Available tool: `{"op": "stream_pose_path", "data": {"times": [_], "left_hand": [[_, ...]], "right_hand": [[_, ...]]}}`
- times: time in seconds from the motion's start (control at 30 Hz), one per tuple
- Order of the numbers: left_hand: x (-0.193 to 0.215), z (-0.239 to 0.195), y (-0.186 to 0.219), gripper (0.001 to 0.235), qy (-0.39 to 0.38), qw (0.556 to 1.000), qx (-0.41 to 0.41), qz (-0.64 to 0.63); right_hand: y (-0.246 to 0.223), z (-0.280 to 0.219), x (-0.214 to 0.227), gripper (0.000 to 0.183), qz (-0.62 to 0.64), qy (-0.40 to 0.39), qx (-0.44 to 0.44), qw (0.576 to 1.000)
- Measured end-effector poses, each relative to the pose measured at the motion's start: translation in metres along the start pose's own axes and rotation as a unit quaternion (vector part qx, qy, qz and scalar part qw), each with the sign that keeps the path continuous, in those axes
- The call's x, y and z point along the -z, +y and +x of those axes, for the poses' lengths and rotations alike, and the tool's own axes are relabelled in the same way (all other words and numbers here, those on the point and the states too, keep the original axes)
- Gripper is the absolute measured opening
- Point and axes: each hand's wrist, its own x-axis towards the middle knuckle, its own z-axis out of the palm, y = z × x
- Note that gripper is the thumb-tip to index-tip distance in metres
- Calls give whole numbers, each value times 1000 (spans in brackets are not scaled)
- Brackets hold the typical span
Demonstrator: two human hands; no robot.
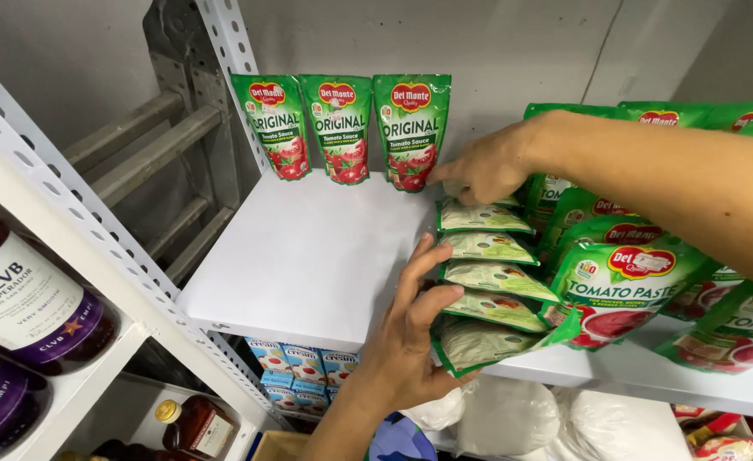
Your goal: The person picks up several tomato sauce pouches from a shelf and places them into a cardboard box on the floor.
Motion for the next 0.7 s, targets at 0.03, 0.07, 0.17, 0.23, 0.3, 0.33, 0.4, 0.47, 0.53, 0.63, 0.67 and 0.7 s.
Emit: {"op": "stream_pose_path", "data": {"times": [0.03,0.07,0.17,0.23,0.3,0.33,0.4,0.47,0.53,0.63,0.67,0.7], "left_hand": [[0,1,0,97,0,1000,-1,0],[0,2,0,94,-1,1000,-1,-4],[1,6,3,91,-3,1000,1,-12],[0,6,3,89,-4,1000,2,-15],[-4,2,-1,84,10,1000,5,-16],[-5,0,-1,84,9,1000,6,-17],[-8,-2,-2,78,29,999,12,-13],[-6,-1,-3,75,39,999,13,-11],[-1,-3,-2,73,45,999,16,-10],[11,-6,2,70,55,998,9,-5],[17,-7,3,68,57,998,15,2],[24,-8,4,67,59,998,21,9]], "right_hand": [[3,4,-3,67,0,0,0,1000],[6,8,-6,72,-2,-10,0,1000],[2,10,-8,76,10,-46,-15,999],[-2,9,-8,75,24,-72,-31,997],[-4,9,-9,67,78,-71,9,994],[-4,10,-11,67,78,-72,10,994],[-3,12,-13,66,67,-49,13,996],[-14,4,-5,63,61,-42,19,997],[-27,-5,1,60,60,-37,27,997],[-42,-14,7,57,113,-54,-17,992],[-43,-12,6,52,100,-41,11,994],[-44,-9,6,48,86,-27,39,995]]}}
